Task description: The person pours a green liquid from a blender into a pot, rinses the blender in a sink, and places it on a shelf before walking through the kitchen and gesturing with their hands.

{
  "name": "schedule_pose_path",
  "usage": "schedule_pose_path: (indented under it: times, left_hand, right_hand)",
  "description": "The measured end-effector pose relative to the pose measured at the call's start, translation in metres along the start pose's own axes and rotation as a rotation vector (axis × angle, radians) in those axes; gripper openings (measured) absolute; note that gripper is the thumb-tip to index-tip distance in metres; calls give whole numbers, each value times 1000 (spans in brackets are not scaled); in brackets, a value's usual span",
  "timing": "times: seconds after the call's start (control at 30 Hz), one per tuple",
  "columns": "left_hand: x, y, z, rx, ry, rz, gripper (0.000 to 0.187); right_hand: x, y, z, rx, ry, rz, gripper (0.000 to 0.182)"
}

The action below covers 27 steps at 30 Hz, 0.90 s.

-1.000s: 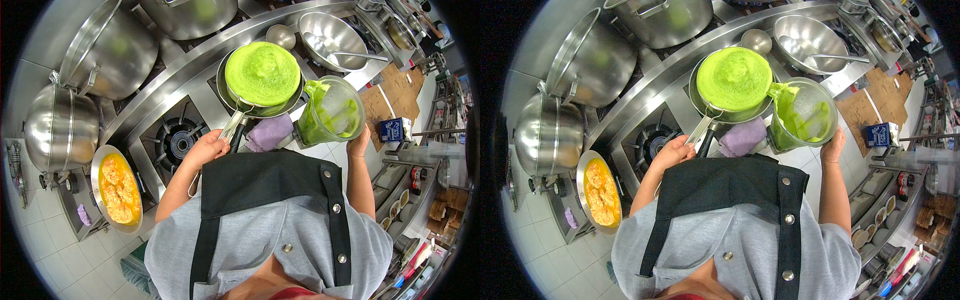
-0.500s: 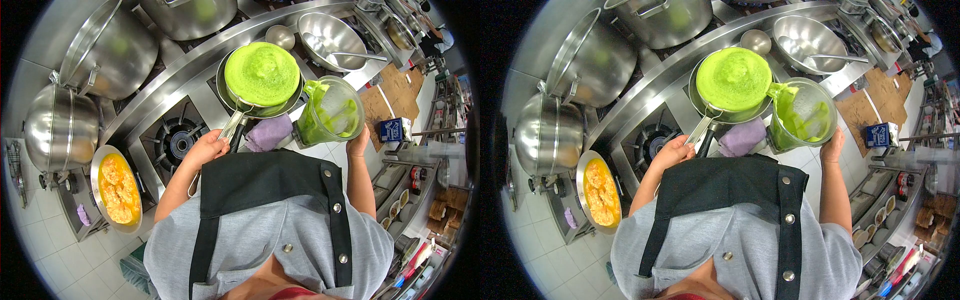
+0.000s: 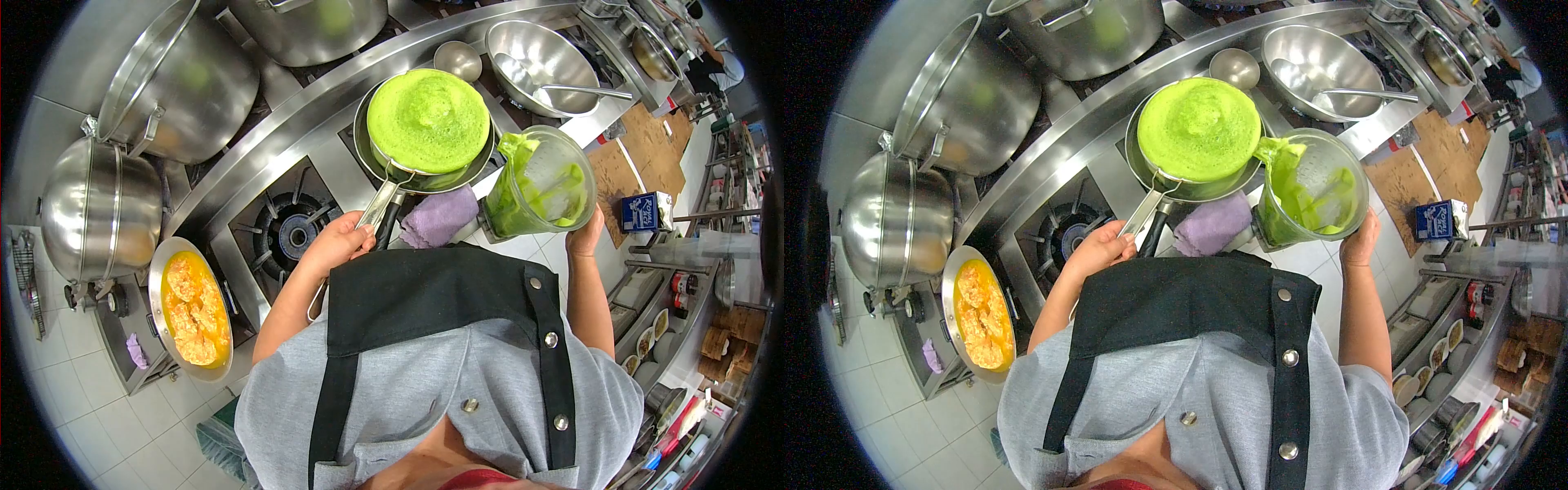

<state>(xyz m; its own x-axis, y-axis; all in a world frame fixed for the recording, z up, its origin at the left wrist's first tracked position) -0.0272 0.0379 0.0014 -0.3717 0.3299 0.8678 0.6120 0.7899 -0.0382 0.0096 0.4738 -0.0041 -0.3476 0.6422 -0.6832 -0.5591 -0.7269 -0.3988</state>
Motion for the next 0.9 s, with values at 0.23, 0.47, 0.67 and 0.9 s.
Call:
schedule_pose_path:
  times: [0.23,0.47,0.67,0.9]
  left_hand:
    - [1,0,0,-11,7,2,17]
    - [-6,-1,2,5,-8,3,16]
    - [-5,0,1,-9,-6,-28,16]
    - [-4,0,1,-4,5,-23,16]
  right_hand:
    - [-6,1,1,64,147,222,17]
    - [-18,1,3,11,-89,-96,17]
    - [-20,1,4,8,-84,-74,16]
    - [-6,-1,-1,7,-56,-52,17]
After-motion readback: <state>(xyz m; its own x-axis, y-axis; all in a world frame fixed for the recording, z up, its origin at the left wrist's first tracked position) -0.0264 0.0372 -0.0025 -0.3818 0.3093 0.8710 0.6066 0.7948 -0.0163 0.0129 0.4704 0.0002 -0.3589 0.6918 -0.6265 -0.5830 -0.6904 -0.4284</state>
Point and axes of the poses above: each hand's wrist, its own z-axis towards the middle knuckle, its own y-axis out of the palm, x = y × z, the point moved 4 cm from there along z, towards the middle knuckle, and after that the axes turned 10 degrees about z, right-handed, at the moved point
